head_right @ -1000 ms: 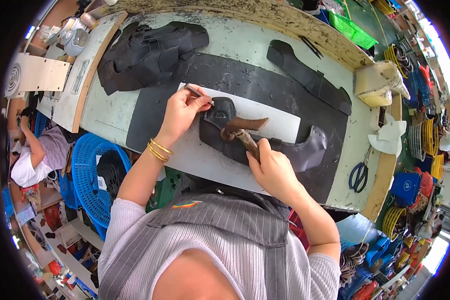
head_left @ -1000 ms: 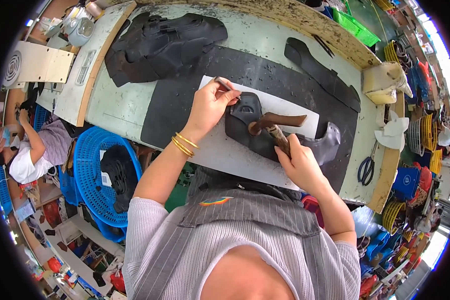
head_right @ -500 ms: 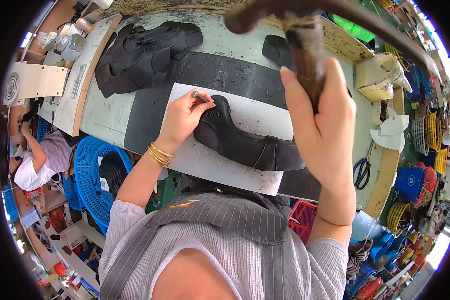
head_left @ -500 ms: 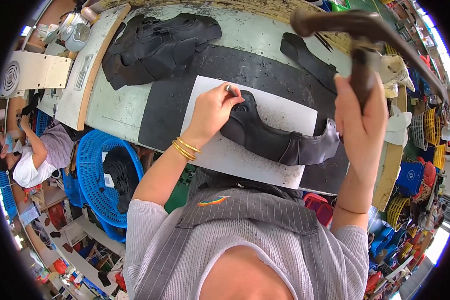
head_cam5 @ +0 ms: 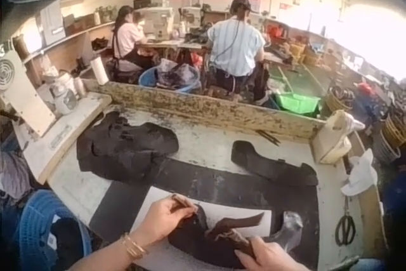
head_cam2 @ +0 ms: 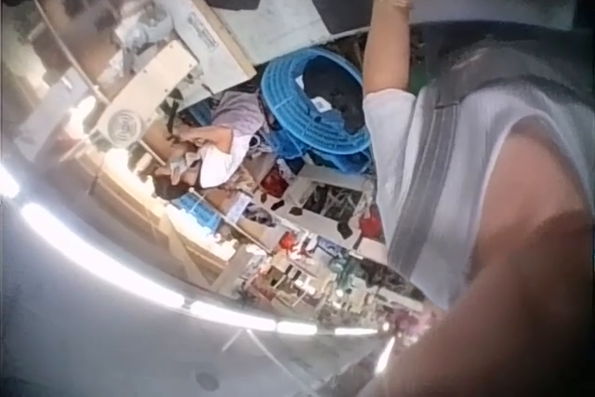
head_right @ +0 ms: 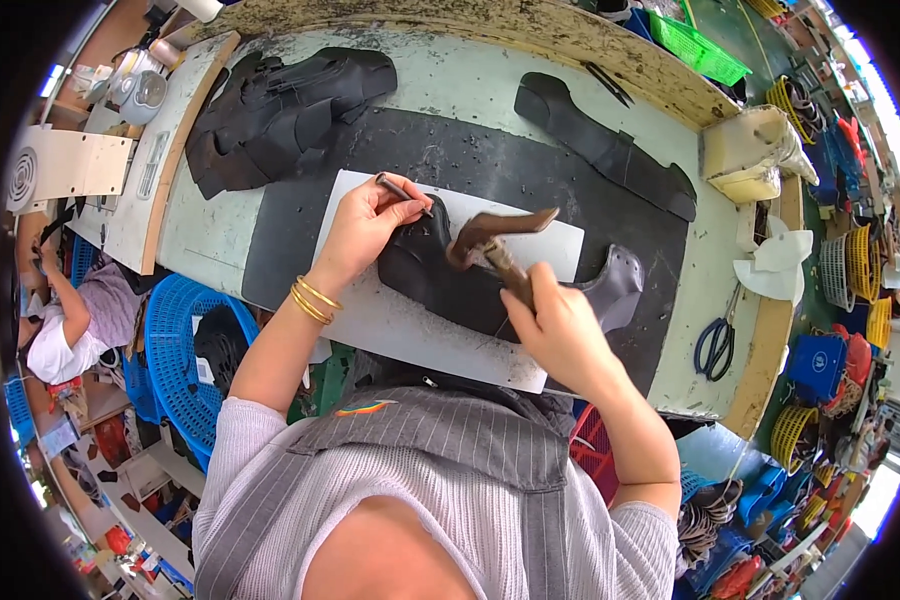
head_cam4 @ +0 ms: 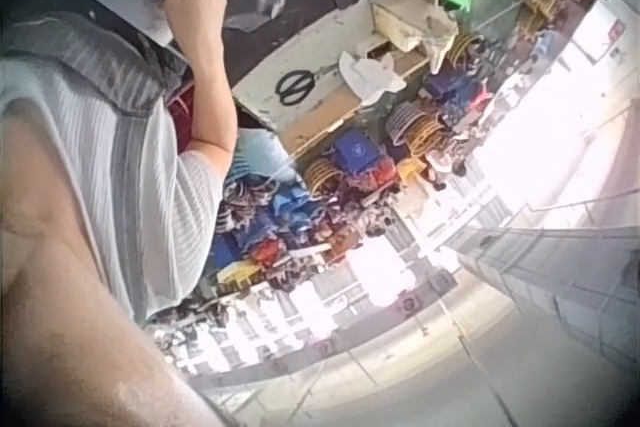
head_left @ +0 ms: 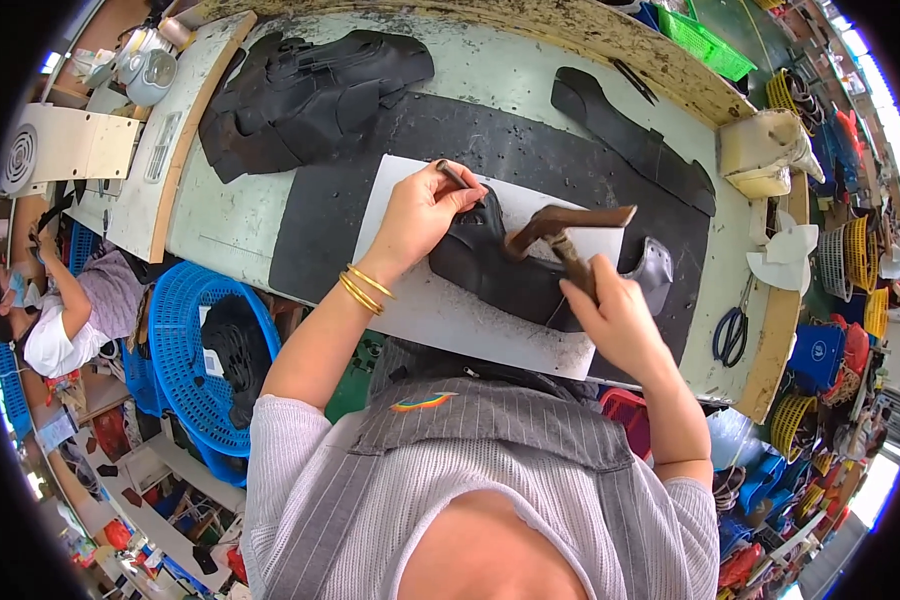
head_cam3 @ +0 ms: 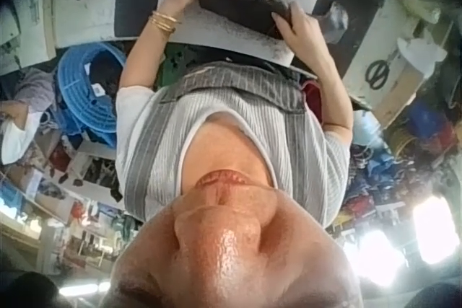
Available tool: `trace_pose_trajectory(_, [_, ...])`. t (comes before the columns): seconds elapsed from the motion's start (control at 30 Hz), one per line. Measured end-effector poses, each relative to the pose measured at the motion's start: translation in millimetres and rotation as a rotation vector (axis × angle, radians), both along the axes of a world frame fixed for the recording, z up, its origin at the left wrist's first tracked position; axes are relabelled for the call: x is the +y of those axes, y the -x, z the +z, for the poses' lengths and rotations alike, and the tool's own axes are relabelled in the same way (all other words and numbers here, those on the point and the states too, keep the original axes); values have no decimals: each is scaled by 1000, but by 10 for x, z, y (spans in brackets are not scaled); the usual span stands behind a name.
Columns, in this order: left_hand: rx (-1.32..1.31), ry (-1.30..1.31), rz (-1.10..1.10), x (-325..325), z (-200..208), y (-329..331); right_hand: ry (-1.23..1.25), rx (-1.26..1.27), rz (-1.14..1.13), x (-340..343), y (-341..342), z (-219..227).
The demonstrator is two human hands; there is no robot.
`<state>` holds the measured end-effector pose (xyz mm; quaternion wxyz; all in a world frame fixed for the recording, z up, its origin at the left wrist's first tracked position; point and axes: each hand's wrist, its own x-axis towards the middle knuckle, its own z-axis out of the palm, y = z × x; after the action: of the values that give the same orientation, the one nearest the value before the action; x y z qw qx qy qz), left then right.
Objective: Hammering a punch tool into leather shoe components to create holes or attach parts during assembly.
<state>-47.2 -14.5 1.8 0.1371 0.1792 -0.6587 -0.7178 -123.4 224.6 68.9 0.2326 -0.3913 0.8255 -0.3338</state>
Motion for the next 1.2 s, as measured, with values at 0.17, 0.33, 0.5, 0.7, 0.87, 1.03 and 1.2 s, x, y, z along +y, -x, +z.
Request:
trace_pose_trajectory(0.17, [-112,352,-21,70,104,12,257,236,-195,-275,344,622])
trace_pose_trajectory(0.33, [44,969,72,261,83,-7,195,373,2,-355,176,621])
trace_pose_trajectory(0.5, [98,357,68,22,-1,78,28,227,-168,66,249,118])
trace_pose_trajectory(0.7, [5,808,502,-1118,303,-31,249,518,-47,203,184,-451])
trace_pose_trajectory(0.87, [-606,1205,77,-1753,-48,-242,37,189,-161,159,130,-189])
trace_pose_trajectory(1.03, [-158,696,-3,-1454,166,-459,114,548,-310,76,1099,180])
trace_pose_trajectory(1.2, [-10,440,248,-1109,597,-747,273,480,-607,278,1150,-28])
